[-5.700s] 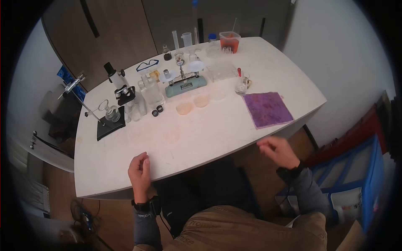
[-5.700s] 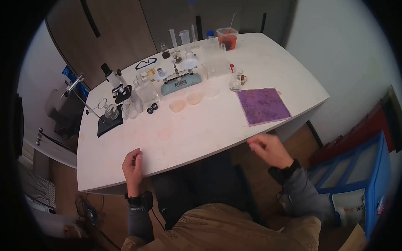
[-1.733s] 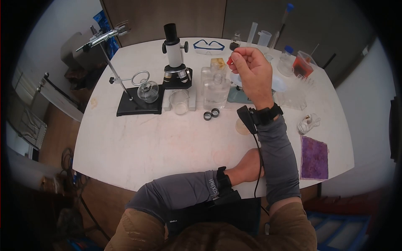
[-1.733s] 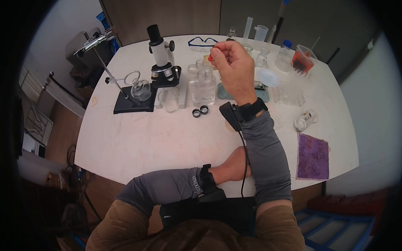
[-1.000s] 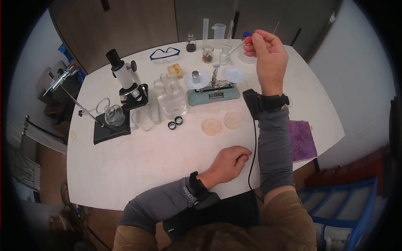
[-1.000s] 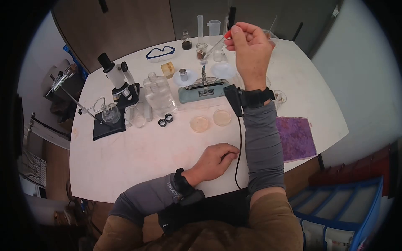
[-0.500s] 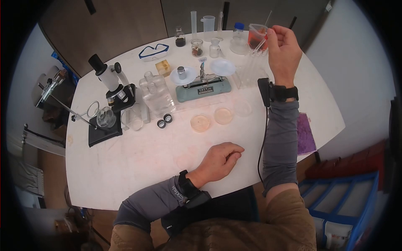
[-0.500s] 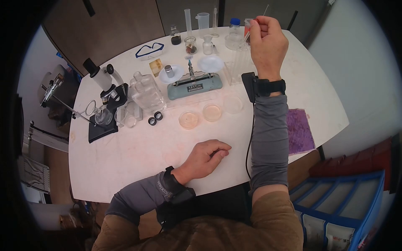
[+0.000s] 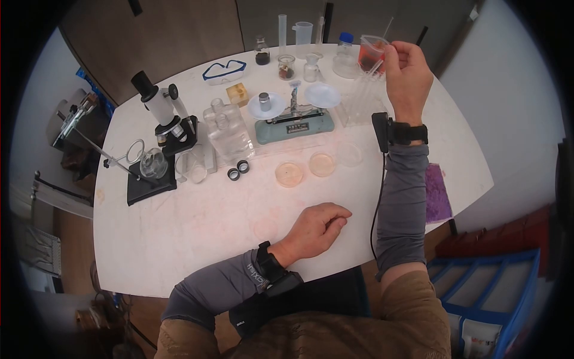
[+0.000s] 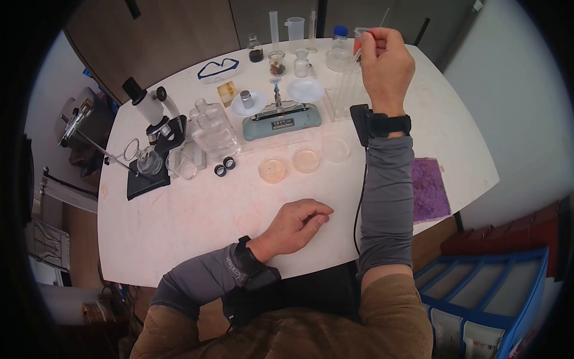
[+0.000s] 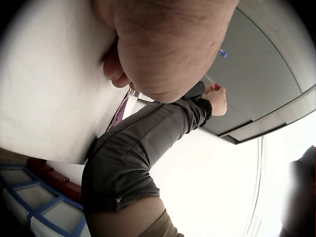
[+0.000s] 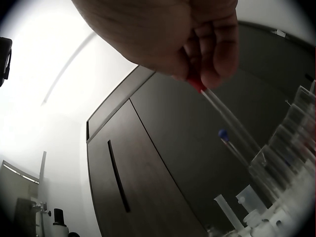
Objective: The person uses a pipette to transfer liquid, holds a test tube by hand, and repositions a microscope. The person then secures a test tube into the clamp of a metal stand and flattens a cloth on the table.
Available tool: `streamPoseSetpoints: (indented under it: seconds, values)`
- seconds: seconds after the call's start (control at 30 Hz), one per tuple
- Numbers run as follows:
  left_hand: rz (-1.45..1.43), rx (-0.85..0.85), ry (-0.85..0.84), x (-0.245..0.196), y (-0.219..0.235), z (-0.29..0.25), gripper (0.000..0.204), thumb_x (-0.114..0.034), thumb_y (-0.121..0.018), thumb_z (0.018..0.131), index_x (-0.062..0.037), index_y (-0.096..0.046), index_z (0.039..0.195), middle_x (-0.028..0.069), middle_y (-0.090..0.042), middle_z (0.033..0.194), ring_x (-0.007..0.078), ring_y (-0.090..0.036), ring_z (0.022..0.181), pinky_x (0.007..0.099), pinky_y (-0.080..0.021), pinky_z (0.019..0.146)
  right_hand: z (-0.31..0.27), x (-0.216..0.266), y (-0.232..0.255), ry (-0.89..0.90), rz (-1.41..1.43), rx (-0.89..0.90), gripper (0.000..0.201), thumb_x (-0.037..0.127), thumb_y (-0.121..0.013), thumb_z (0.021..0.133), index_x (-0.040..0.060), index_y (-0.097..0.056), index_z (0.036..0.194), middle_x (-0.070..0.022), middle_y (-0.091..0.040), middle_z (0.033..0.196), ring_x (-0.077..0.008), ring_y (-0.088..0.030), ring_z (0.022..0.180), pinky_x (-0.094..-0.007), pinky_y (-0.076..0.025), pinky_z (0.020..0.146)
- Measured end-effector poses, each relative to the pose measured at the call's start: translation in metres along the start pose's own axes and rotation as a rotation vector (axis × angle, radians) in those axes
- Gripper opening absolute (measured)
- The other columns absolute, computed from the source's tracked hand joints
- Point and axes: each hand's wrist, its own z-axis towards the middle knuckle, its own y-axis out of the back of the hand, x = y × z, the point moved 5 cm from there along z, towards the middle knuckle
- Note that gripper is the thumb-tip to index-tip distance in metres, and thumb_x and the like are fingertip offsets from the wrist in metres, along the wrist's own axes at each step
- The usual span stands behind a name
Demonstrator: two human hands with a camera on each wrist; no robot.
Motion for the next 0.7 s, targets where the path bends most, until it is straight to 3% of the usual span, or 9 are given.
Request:
streamPoseSetpoints:
  seconds: [0.07,0.1,0.17,0.27,0.4,0.5,0.7]
  values:
    - [0.017,0.007,0.003,0.0,0.0,-0.001,0.019,-0.005,-0.064,0.102,0.0011,-0.072,0.118,0.0142,-0.073,0.1,0.0225,-0.07,0.086,0.0326,-0.056,0.079,0.002,0.004,0.004,-0.034,0.061,-0.046,0.019,0.016,-0.074,0.099,-0.0015,-0.073,0.108,-0.0083,-0.078,0.09,-0.0135,-0.074,0.075,-0.0273,-0.059,0.071]
    - [0.015,0.011,0.008,-0.001,-0.001,-0.001,0.019,-0.005,-0.064,0.101,0.0012,-0.072,0.117,0.015,-0.073,0.1,0.0244,-0.07,0.087,0.0336,-0.056,0.079,0.002,0.007,0.003,-0.031,0.076,-0.038,0.019,0.016,-0.074,0.099,-0.0015,-0.073,0.108,-0.0083,-0.078,0.09,-0.0135,-0.074,0.075,-0.0273,-0.059,0.071]
    - [0.027,-0.02,0.02,0.001,0.0,-0.002,0.018,-0.005,-0.065,0.101,0.0013,-0.072,0.116,0.0158,-0.073,0.101,0.0263,-0.071,0.087,0.0347,-0.056,0.079,0.001,0.008,0.0,-0.217,0.374,-0.02,0.023,0.016,-0.073,0.101,-0.0042,-0.071,0.112,-0.0095,-0.078,0.095,-0.0131,-0.073,0.078,-0.0259,-0.059,0.072]
    - [0.038,-0.072,-0.093,0.005,-0.002,-0.003,0.017,-0.004,-0.064,0.1,0.0015,-0.072,0.114,0.0167,-0.074,0.102,0.0306,-0.071,0.089,0.0377,-0.057,0.08,-0.007,0.041,-0.015,-0.302,0.585,0.096,0.026,0.013,-0.07,0.104,-0.0071,-0.066,0.119,-0.0115,-0.076,0.098,-0.0137,-0.073,0.082,-0.0258,-0.061,0.073]
    - [0.01,-0.104,-0.127,0.004,-0.002,-0.002,0.014,-0.002,-0.063,0.097,0.0019,-0.072,0.107,0.0172,-0.073,0.097,0.0345,-0.071,0.088,0.0407,-0.057,0.08,-0.028,0.086,-0.067,-0.311,0.786,0.248,0.027,0.014,-0.071,0.105,-0.0073,-0.065,0.12,-0.0122,-0.076,0.099,-0.0139,-0.073,0.083,-0.0255,-0.061,0.074]
    - [-0.04,-0.091,-0.11,0.004,-0.003,-0.002,0.009,0.001,-0.06,0.091,0.0019,-0.069,0.092,0.0175,-0.071,0.087,0.0375,-0.069,0.083,0.0436,-0.055,0.076,-0.041,0.12,-0.117,-0.257,0.909,0.451,0.027,0.013,-0.071,0.104,-0.007,-0.064,0.121,-0.0123,-0.076,0.1,-0.0148,-0.074,0.085,-0.026,-0.061,0.075]
    - [0.004,-0.051,-0.087,0.011,-0.005,-0.002,0.01,0.0,-0.061,0.089,0.0018,-0.069,0.094,0.021,-0.07,0.09,0.0415,-0.068,0.086,0.0461,-0.055,0.077,-0.058,0.153,-0.162,-0.192,0.841,0.566,0.026,0.014,-0.072,0.104,-0.0057,-0.065,0.118,-0.0106,-0.075,0.098,-0.0129,-0.073,0.085,-0.025,-0.06,0.076]
